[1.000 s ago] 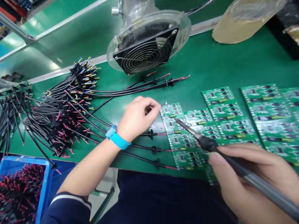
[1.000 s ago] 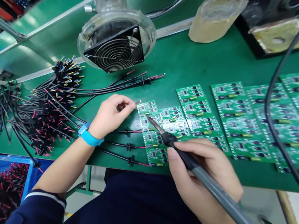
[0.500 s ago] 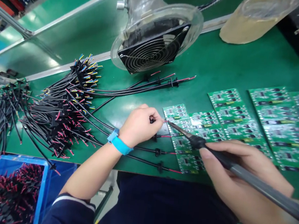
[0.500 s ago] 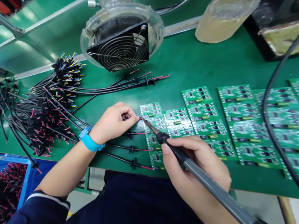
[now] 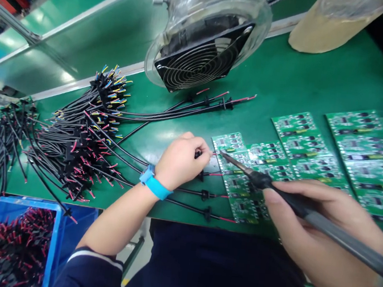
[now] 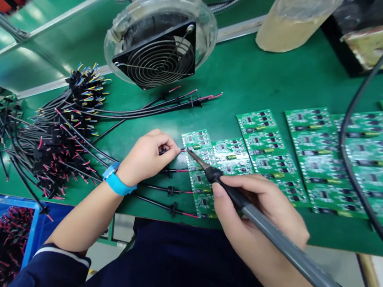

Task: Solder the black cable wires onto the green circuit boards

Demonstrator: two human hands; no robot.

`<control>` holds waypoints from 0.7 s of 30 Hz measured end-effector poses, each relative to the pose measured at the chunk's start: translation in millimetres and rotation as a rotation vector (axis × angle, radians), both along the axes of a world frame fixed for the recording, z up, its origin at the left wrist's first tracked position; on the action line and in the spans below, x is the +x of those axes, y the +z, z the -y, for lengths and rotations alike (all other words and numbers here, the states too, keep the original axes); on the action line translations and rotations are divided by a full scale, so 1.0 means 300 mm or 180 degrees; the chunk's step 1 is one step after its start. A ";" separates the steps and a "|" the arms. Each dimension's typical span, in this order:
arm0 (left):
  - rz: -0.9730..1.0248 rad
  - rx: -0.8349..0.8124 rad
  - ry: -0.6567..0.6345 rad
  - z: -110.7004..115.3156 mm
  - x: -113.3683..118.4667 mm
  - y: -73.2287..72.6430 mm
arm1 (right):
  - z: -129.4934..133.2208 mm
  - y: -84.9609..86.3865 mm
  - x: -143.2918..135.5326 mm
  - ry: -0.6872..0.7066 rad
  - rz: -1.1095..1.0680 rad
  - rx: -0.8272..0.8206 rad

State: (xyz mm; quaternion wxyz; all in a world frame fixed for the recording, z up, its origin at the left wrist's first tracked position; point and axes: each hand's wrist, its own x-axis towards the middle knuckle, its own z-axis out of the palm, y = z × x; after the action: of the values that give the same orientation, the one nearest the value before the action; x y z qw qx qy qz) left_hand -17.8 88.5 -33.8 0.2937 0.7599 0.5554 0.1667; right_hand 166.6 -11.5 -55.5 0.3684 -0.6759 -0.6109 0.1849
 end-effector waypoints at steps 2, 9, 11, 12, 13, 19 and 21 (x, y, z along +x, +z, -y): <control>0.0018 0.0011 -0.0028 -0.001 -0.001 0.001 | 0.001 0.003 -0.004 -0.0056 0.0151 0.0037; -0.0062 -0.0057 -0.0046 0.000 -0.007 -0.002 | -0.021 -0.005 -0.028 -0.0061 0.0269 0.0076; -0.0083 -0.0078 -0.0010 0.001 -0.004 -0.003 | -0.025 -0.006 -0.031 -0.0064 0.0264 0.0065; -0.0117 -0.0087 0.0018 0.001 -0.002 -0.003 | -0.026 -0.007 -0.032 -0.0062 0.0258 0.0060; -0.0167 -0.0097 0.0049 0.001 0.000 -0.002 | -0.027 -0.007 -0.033 -0.0057 0.0250 0.0058; -0.0381 -0.0159 0.0090 -0.002 0.012 0.010 | -0.019 -0.007 -0.023 -0.0042 0.0192 0.0078; -0.0434 -0.0200 0.0030 -0.006 0.015 0.016 | -0.007 -0.009 -0.009 -0.0062 0.0129 0.0062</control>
State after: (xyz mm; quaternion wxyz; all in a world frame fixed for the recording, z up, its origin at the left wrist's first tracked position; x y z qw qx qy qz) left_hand -13.3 90.3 -29.2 0.2781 0.7573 0.5826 0.0985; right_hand 163.9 -9.4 -58.1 0.3643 -0.6819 -0.6134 0.1616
